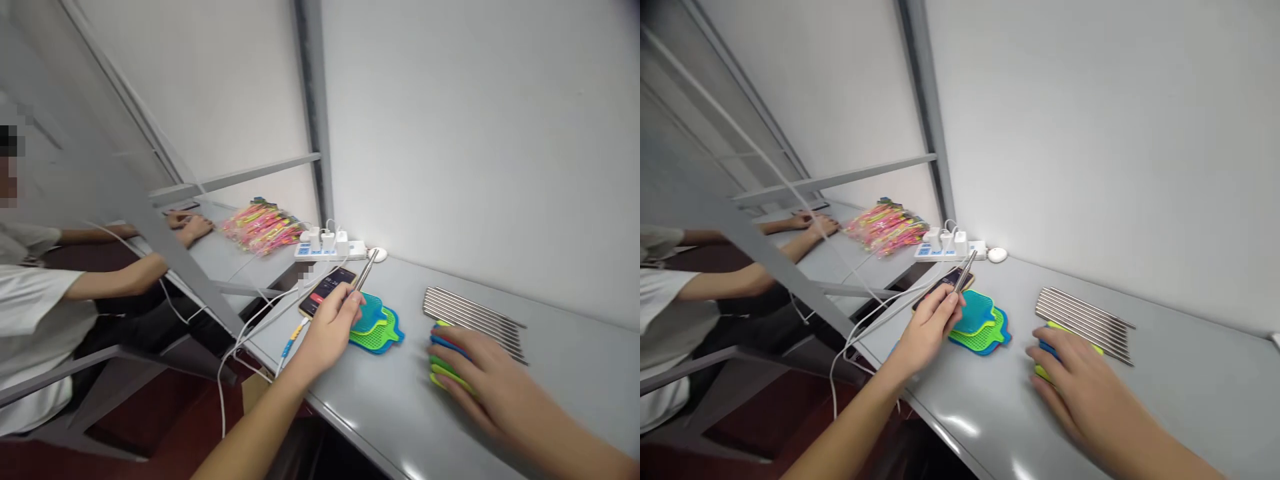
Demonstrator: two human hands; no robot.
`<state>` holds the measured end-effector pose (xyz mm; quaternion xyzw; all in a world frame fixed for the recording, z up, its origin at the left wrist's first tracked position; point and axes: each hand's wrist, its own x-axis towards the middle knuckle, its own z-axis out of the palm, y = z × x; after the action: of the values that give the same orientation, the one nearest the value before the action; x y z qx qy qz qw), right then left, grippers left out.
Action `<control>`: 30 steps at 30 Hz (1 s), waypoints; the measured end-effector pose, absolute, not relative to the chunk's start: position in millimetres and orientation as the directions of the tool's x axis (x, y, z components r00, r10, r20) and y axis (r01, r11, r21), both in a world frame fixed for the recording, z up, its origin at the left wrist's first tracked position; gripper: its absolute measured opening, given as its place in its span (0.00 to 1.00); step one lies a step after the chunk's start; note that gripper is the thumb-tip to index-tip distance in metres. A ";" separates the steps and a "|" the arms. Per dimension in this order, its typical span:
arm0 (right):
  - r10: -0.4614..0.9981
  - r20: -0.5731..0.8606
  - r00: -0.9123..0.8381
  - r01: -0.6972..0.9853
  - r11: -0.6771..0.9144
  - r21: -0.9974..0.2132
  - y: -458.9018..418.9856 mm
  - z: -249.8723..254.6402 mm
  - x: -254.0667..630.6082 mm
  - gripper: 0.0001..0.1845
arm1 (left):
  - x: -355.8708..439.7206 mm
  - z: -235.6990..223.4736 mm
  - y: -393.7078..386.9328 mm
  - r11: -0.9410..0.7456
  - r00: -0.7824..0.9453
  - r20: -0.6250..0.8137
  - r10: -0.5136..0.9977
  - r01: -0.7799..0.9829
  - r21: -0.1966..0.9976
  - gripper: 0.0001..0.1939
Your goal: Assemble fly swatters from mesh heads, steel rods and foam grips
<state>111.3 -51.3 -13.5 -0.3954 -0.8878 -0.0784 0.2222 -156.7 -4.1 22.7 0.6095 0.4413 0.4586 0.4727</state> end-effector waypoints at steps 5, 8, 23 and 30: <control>0.594 0.350 -0.724 0.645 0.763 0.039 -2.9 -14.7 24.3 0.22 | -166.8 -9.3 -31.3 0.036 0.102 0.001 0.995 -0.361 0.932 0.17; 0.571 0.292 -0.767 0.616 0.783 0.088 14.5 -24.7 2.0 0.29 | -161.4 -26.0 -44.6 0.071 0.016 -0.073 0.997 -0.518 0.852 0.18; 0.478 0.443 -0.759 0.580 0.805 0.123 -27.7 -13.8 24.4 0.18 | -155.2 -43.3 -57.9 -0.126 -0.229 -0.038 0.973 -0.658 0.743 0.14; 0.605 0.662 -0.442 0.768 0.637 -0.069 -78.7 -6.8 122.5 0.15 | -126.5 -44.9 -75.3 0.045 0.046 -0.027 0.999 -0.467 0.883 0.19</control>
<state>122.5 -78.7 -6.8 -0.4084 -0.8403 -0.1218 0.3349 -126.5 -75.3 -44.9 0.3648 0.3643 0.5867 0.6245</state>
